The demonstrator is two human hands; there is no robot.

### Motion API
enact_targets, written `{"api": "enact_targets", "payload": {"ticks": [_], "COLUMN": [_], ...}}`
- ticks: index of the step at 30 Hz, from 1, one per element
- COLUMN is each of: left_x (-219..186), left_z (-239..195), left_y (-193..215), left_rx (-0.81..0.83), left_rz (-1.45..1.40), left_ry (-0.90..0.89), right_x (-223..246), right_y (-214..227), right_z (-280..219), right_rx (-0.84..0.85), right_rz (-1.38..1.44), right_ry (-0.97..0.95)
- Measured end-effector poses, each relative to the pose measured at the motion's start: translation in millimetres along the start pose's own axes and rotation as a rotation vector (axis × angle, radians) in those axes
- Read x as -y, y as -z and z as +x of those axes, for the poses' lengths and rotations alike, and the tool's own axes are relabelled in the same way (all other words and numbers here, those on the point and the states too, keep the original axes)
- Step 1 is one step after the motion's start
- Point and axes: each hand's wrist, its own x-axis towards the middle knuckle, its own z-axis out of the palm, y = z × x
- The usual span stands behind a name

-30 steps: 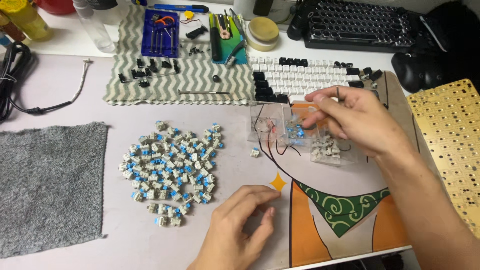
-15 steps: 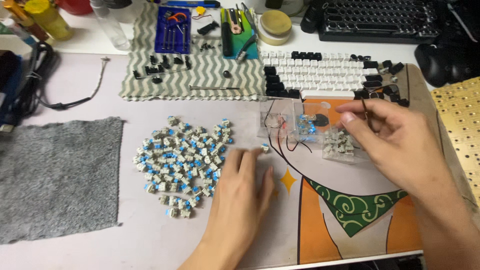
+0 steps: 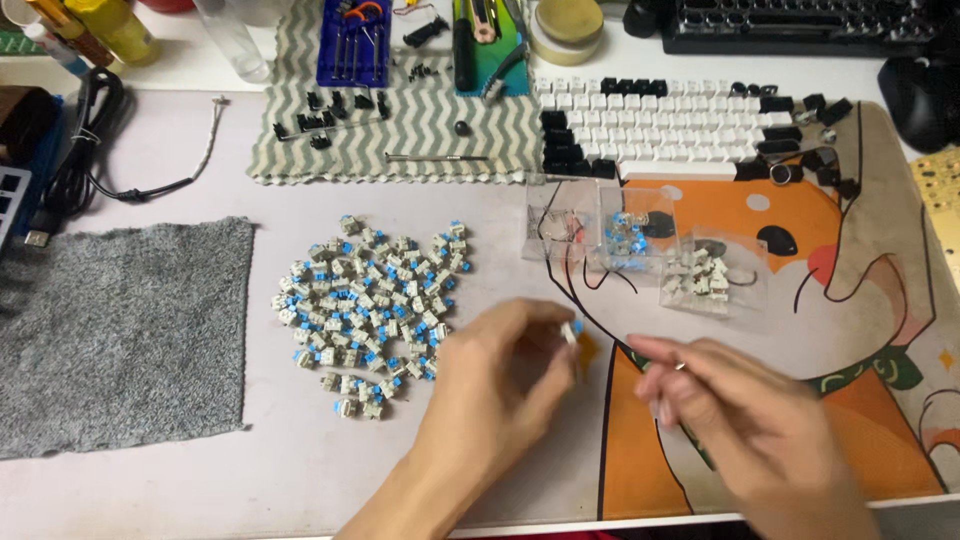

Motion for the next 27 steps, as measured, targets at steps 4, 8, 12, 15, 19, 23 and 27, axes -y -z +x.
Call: {"api": "enact_targets", "payload": {"ticks": [4,8,12,15,19,23,27], "left_x": [-13.2,-2.0,-2.1,0.5,6.6,6.0,6.3], "left_z": [-27.0,-43.7,-47.9,-49.9,-53.0,-54.0,-54.4], "left_y": [6.2,7.6,18.9,19.5,19.5,20.1,17.5], "left_rx": [0.038,-0.047,0.023,0.049,0.046,0.036,-0.012], "left_rz": [-0.384,-0.601,-0.526,-0.600,-0.754,-0.800,-0.717], "left_ry": [0.275,0.303,0.346,0.241,0.338,0.375,0.434], "right_x": [-22.2,-25.7,-33.5,-37.9,-28.6,-35.9,-38.3], "right_y": [-15.9,-41.9,-55.8,-59.6,-60.3,-63.7,-65.6], "right_z": [-13.4,-22.2,-21.6,-19.1,-15.5,-12.1,-12.5], "right_rx": [0.104,0.060,-0.001,-0.004,-0.079,-0.093,-0.112], "right_rz": [-0.089,0.007,0.050,0.092,0.021,0.062,0.087], "right_ry": [0.130,0.230,0.236,0.189,0.171,0.223,0.255]}}
